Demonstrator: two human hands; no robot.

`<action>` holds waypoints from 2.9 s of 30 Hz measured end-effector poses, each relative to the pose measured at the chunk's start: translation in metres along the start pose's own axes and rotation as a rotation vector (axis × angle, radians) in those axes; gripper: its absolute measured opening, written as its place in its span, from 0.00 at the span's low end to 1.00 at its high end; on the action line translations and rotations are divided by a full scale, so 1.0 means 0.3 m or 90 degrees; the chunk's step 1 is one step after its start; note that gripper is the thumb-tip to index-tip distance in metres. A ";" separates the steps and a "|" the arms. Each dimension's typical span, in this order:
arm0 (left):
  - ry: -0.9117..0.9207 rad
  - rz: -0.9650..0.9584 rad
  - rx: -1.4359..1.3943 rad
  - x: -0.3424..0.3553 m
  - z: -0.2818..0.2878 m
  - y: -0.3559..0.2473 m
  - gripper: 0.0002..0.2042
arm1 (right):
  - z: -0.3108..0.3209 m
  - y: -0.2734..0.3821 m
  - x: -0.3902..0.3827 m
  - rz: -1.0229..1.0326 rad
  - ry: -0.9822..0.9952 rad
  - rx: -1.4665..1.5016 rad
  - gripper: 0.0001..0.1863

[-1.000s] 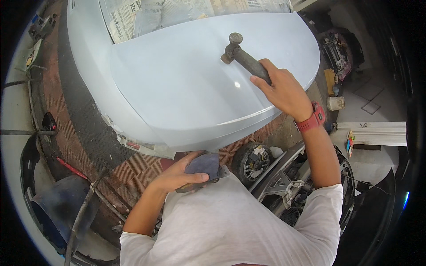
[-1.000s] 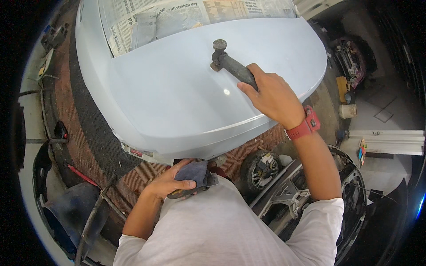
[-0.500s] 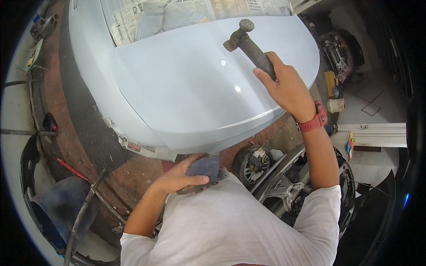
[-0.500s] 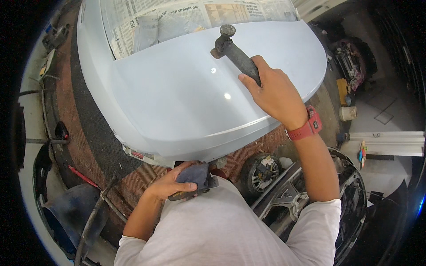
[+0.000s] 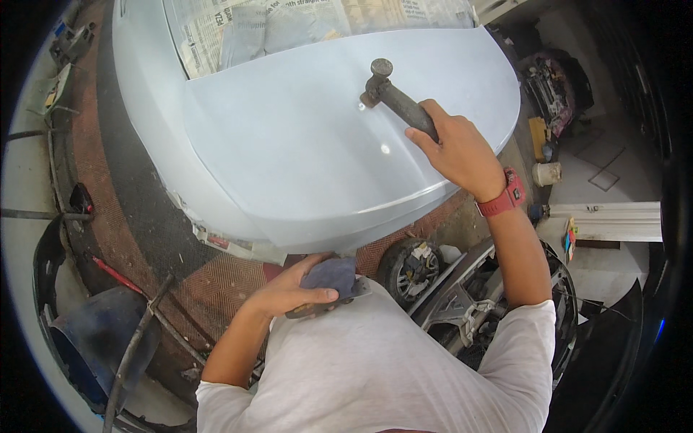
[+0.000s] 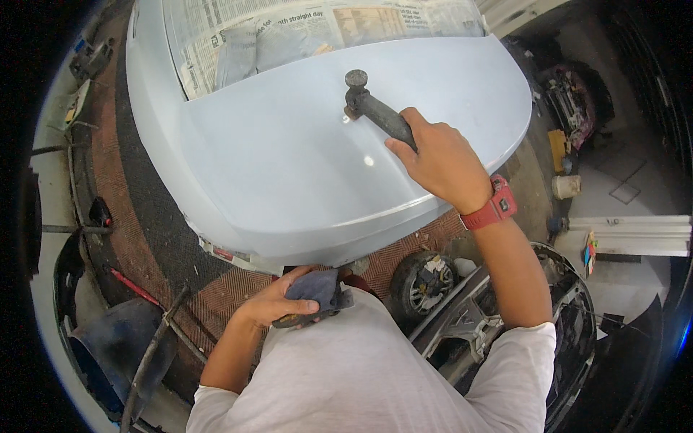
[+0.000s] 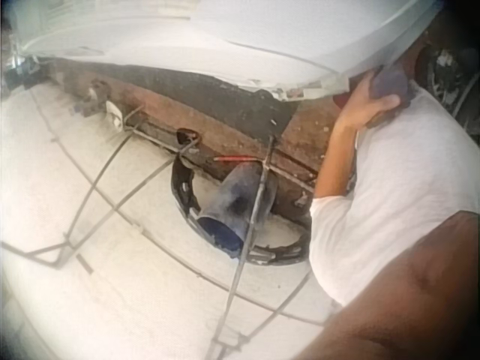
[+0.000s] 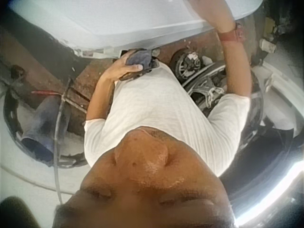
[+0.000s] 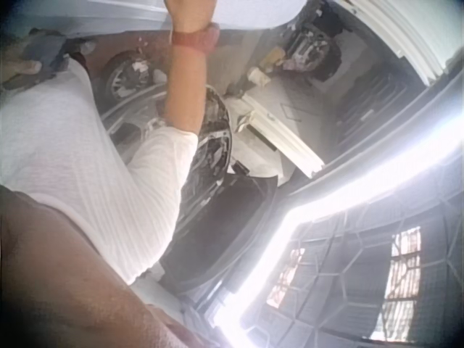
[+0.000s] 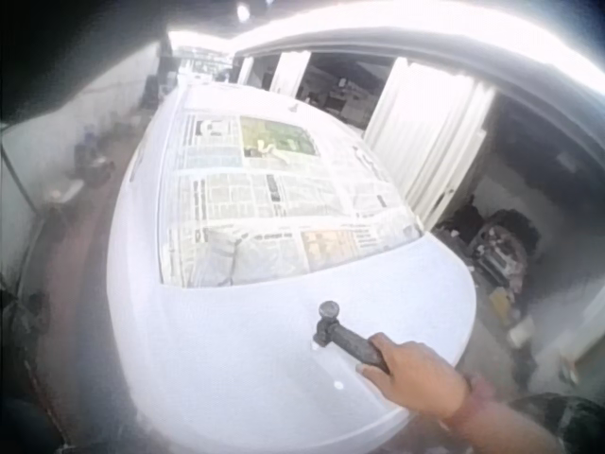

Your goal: The person uses a hammer and dolly to tap and smooth a white car bumper, repeatedly checking the surface by hand. They then walk to a bucket, retrieve a sanding block, and sand the bumper surface.

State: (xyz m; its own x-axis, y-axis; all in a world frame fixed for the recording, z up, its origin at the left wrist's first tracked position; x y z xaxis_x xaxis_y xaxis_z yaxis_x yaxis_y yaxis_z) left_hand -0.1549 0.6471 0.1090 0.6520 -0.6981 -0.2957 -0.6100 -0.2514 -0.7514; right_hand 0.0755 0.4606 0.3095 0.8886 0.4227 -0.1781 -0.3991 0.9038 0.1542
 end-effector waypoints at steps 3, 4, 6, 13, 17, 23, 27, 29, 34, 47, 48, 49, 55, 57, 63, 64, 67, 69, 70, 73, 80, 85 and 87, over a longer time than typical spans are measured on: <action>-0.012 -0.001 0.009 0.004 0.011 0.029 0.57 | 0.005 0.010 0.003 -0.013 -0.007 0.027 0.22; -0.012 -0.005 0.005 0.004 0.006 0.023 0.57 | -0.023 -0.005 -0.001 -0.011 0.000 0.013 0.21; -0.021 -0.013 -0.011 0.007 0.006 0.024 0.56 | -0.029 -0.017 -0.004 -0.002 -0.003 0.001 0.21; -0.064 -0.001 -0.035 0.002 0.022 0.039 0.56 | 0.053 0.006 -0.108 -0.022 -0.004 0.089 0.20; -0.071 -0.003 -0.038 0.003 0.023 0.034 0.56 | 0.042 -0.004 -0.199 -0.033 0.023 0.079 0.20; -0.049 0.029 0.020 -0.007 0.020 0.020 0.60 | -0.048 -0.057 -0.251 -0.004 0.036 0.044 0.20; -0.045 0.012 -0.001 0.007 0.019 0.030 0.59 | -0.050 -0.071 -0.261 0.009 -0.010 0.081 0.19; -0.044 0.012 -0.026 0.016 0.011 0.037 0.57 | -0.067 -0.087 -0.274 0.017 -0.001 0.070 0.19; -0.074 0.066 0.062 -0.026 -0.039 -0.038 0.53 | -0.088 -0.184 -0.353 -0.027 -0.098 0.289 0.20; -0.217 -0.344 0.358 0.643 -0.747 -0.267 0.45 | -0.352 -0.564 -0.762 0.017 -0.405 1.130 0.39; -0.188 -0.357 0.475 0.715 -0.806 -0.239 0.44 | -0.377 -0.626 -0.797 0.004 -0.437 1.132 0.41; -0.155 -0.366 0.592 0.786 -0.863 -0.210 0.44 | -0.402 -0.702 -0.829 -0.054 -0.478 1.083 0.42; 0.147 -0.172 0.777 0.989 -0.990 -0.223 0.38 | -0.476 -1.000 -0.987 -0.103 -0.440 1.328 0.34; 0.047 -0.080 0.745 0.956 -0.944 -0.311 0.30 | -0.561 -1.097 -1.059 -0.141 -0.448 1.366 0.34; -0.561 -0.044 1.221 0.605 -0.530 -0.476 0.37 | -0.655 -1.345 -1.249 -0.245 -0.492 1.261 0.35; -0.565 0.017 1.226 0.548 -0.478 -0.457 0.40 | -0.657 -1.378 -1.272 -0.246 -0.496 1.252 0.35; -0.538 0.131 1.185 0.471 -0.376 -0.429 0.52 | -0.673 -1.437 -1.307 -0.247 -0.527 1.236 0.33; -0.487 0.091 1.217 0.527 -0.369 -0.449 0.52 | -0.686 -1.448 -1.319 -0.263 -0.539 1.245 0.33; -0.468 0.075 1.226 0.553 -0.377 -0.457 0.52 | -0.689 -1.449 -1.319 -0.266 -0.532 1.256 0.33; -0.395 0.019 1.245 0.760 -0.419 -0.502 0.52 | -0.697 -1.439 -1.313 -0.282 -0.520 1.259 0.33; -0.331 0.004 1.241 1.004 -0.388 -0.636 0.46 | -0.696 -1.409 -1.257 -0.299 -0.477 1.224 0.32; -0.494 0.085 1.210 0.701 -0.164 -0.666 0.43 | -0.669 -1.382 -1.202 -0.297 -0.471 1.239 0.32; -0.525 0.103 1.200 0.560 -0.114 -0.644 0.43 | -0.673 -1.383 -1.169 -0.314 -0.471 1.233 0.31</action>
State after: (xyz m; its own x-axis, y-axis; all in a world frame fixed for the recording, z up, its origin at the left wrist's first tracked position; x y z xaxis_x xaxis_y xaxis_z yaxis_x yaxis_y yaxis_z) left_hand 0.0571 0.5555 0.2244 0.9846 -0.1032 -0.1408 0.0912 0.9918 -0.0894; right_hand -0.1161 -0.0493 0.1119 0.9166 -0.3014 -0.2628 0.0857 -0.4938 0.8653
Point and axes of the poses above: each hand's wrist, its own x-axis towards the middle knuckle, its own z-axis out of the back of the hand, y = z × x, the point moved 5 cm from there along x, towards the middle knuckle, and after that the axes turned 5 degrees about y, right-handed, at the moved point
